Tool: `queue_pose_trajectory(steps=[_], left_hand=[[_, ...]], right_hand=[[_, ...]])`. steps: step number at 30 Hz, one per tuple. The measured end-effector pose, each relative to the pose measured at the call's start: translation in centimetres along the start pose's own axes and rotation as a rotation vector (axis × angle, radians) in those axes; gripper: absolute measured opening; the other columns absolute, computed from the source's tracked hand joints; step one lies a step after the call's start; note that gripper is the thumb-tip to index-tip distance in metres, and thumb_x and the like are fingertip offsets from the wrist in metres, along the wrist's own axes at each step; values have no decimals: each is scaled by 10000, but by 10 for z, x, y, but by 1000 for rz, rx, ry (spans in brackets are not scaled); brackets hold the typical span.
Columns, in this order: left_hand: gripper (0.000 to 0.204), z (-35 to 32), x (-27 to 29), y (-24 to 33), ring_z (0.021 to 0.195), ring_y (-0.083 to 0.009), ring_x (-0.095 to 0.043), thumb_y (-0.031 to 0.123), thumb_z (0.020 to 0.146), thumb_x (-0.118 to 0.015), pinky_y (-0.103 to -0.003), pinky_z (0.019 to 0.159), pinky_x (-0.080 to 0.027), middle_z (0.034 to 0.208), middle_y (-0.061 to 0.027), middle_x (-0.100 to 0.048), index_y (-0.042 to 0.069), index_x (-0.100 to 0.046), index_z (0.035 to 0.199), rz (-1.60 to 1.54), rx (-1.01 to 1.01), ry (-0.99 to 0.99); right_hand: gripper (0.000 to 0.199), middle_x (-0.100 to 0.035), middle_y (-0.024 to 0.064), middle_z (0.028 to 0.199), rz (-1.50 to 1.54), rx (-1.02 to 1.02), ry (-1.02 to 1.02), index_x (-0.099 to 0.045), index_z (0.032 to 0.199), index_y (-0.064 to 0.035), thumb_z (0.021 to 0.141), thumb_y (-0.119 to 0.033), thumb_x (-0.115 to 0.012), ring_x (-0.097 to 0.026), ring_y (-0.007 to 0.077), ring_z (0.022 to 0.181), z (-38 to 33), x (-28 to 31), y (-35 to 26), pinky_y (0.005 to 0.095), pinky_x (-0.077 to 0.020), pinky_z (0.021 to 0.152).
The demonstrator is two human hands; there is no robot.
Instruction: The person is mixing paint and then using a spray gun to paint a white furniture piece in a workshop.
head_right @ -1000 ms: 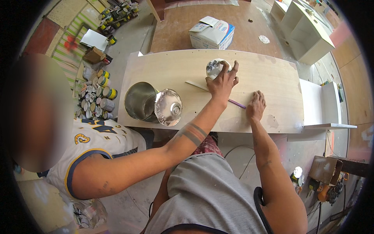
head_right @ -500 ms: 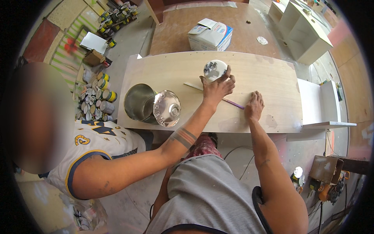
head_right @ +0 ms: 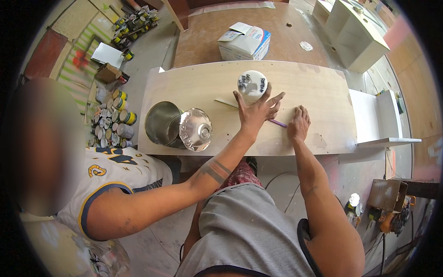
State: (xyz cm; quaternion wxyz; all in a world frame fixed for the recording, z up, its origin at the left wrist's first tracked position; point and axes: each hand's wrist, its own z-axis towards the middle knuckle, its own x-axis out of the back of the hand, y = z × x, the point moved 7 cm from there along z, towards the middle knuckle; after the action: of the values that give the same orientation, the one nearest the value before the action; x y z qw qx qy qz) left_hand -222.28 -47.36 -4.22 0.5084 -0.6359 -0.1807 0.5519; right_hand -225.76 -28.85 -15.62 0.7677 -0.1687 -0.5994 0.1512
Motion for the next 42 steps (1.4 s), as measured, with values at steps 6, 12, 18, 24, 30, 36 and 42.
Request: queue_pose_trajectory(steps=[6,12,18,24,30,36,42], left_hand=[[956,-17,-1,7,1479,-382,-192,708,766,-703,-568,1073,-358,1688,-90,-23,453,-238,1562,-885,41,14],[510,-56,-31,5,1502,-61,-171,570,939,-455,-669,867,-514,1629,128,-241,444,-472,1433,-1812,341,236],[897,-38,-36,17,1415,-214,-256,685,761,-672,-585,1001,-388,1576,-25,-263,354,-358,1534,-741,227,220],[1270,4,-32,17,1258,-322,-322,686,587,-827,-470,1053,-278,1416,-152,-344,244,-201,1599,-663,132,221],[1249,19,-36,23,1227,-304,-336,443,565,-848,-436,1009,-294,1412,-144,-356,313,-166,1603,-456,127,85],[1234,34,-33,22,1225,-314,-336,390,574,-826,-412,1018,-290,1423,-141,-363,334,-150,1605,-397,47,-105],[1310,41,-37,-3,1356,-383,-306,95,570,-887,-449,1143,-277,1470,-177,-341,370,-138,1609,-910,-20,-285]], right_hand=[[392,-468,130,1511,4,-1,0,-541,1352,-84,979,-150,-442,-344,308,1459,1,1,-5,441,-249,1195],[381,-473,124,1506,8,-16,3,-548,1345,-86,989,-162,-436,-345,304,1458,2,-2,4,431,-253,1194],[374,-471,116,1506,0,-12,-1,-541,1352,-85,1004,-180,-440,-348,303,1453,2,-1,-2,427,-253,1195],[378,-470,112,1504,-10,-26,-14,-536,1357,-82,1003,-179,-446,-349,300,1452,2,1,4,426,-254,1197],[377,-462,106,1510,-15,-16,-23,-534,1357,-86,1002,-182,-451,-345,297,1454,3,-2,-2,426,-254,1197],[364,-463,105,1509,-20,-10,-15,-535,1352,-92,1015,-198,-447,-342,298,1457,2,0,-2,430,-254,1198],[361,-467,103,1507,-27,-19,-5,-538,1349,-93,1018,-202,-446,-341,292,1459,0,0,4,429,-255,1198]])
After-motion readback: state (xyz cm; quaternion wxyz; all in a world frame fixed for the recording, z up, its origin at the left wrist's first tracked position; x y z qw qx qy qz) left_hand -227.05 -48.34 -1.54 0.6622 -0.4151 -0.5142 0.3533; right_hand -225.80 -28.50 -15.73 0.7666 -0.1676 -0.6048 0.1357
